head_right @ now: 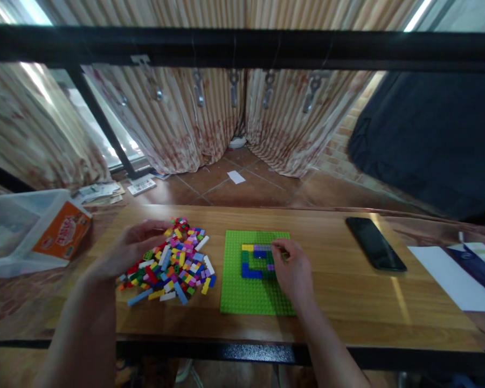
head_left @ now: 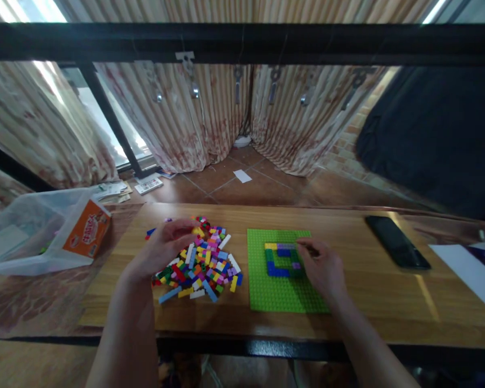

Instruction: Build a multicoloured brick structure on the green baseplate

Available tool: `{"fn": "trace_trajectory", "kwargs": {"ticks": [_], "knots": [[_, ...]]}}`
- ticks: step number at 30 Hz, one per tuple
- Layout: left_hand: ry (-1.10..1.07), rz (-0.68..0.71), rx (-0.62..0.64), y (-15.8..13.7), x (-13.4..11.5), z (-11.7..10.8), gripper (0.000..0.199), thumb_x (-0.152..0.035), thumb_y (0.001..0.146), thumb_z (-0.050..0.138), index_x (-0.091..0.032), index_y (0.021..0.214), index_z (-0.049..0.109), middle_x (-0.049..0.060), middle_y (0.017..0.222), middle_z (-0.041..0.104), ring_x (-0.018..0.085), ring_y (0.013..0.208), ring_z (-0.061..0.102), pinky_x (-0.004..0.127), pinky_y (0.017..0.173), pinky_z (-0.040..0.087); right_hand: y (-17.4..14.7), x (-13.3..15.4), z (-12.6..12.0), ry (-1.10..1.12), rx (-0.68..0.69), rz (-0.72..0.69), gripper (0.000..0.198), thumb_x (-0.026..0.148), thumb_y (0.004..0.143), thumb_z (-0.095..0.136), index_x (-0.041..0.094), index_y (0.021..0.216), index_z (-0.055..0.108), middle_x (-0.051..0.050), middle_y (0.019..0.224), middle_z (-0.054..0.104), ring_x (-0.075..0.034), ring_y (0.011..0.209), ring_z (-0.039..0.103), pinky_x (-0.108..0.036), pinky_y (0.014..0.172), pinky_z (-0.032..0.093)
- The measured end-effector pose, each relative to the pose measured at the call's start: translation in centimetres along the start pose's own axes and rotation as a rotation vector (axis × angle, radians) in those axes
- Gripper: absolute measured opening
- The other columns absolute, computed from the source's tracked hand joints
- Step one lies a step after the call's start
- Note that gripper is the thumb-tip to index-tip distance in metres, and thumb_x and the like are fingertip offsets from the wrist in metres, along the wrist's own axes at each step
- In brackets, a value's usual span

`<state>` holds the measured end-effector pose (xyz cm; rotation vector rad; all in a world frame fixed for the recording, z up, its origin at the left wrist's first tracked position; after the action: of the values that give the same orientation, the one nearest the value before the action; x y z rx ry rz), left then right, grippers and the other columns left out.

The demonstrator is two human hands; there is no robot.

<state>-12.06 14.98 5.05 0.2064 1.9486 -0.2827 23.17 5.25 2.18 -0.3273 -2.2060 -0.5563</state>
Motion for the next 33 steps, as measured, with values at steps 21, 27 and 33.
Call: {"fn": "trace_trajectory", "kwargs": {"ticks": [21, 27, 33], "knots": [[-0.999, -0.32, 0.284, -2.0, -0.5, 21.0, 0.028, -0.03, 0.072, 0.078, -0.012, 0.091, 0.069, 0.009, 0.088, 0.073, 0.016, 0.074, 0.069, 0.031, 0.077, 0.054, -2.8, 5.4, 2.3, 0.161, 0.259, -0.291, 0.017, 0.032, 0.085, 0.062, 0.026, 0.1, 0.068, -0.005, 0.103, 0.071, -0.021, 0.101, 0.064, -0.037, 0.09, 0.051], [-0.808, -0.271, 0.238, -1.2, 0.0, 19.1, 0.029, -0.029, 0.077, 0.073, -0.014, 0.101, 0.068, 0.011, 0.097, 0.073, 0.016, 0.079, 0.069, 0.029, 0.077, 0.053, -1.4, 3.5, 0.4, 0.096, 0.17, -0.204, 0.017, 0.034, 0.087, 0.06, 0.023, 0.096, 0.068, -0.004, 0.093, 0.069, -0.019, 0.087, 0.064, -0.034, 0.082, 0.051], [-0.489, -0.138, 0.12, 0.3, 0.3, 16.8, 0.02, -0.022, 0.081, 0.063, -0.014, 0.097, 0.069, 0.005, 0.088, 0.073, 0.014, 0.077, 0.066, 0.026, 0.077, 0.051, -1.2, 2.3, -0.3, -0.019, 0.105, -0.183, 0.015, 0.037, 0.082, 0.065, 0.022, 0.083, 0.067, -0.004, 0.088, 0.068, -0.02, 0.084, 0.064, -0.036, 0.081, 0.051]]}}
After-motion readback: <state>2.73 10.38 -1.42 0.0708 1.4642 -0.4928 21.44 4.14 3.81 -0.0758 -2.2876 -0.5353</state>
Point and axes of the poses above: each hand's wrist, its own y-axis towards the middle knuckle, its own z-axis out of the palm, x = y × z, the point moved 10 cm from there along y, towards the middle knuckle
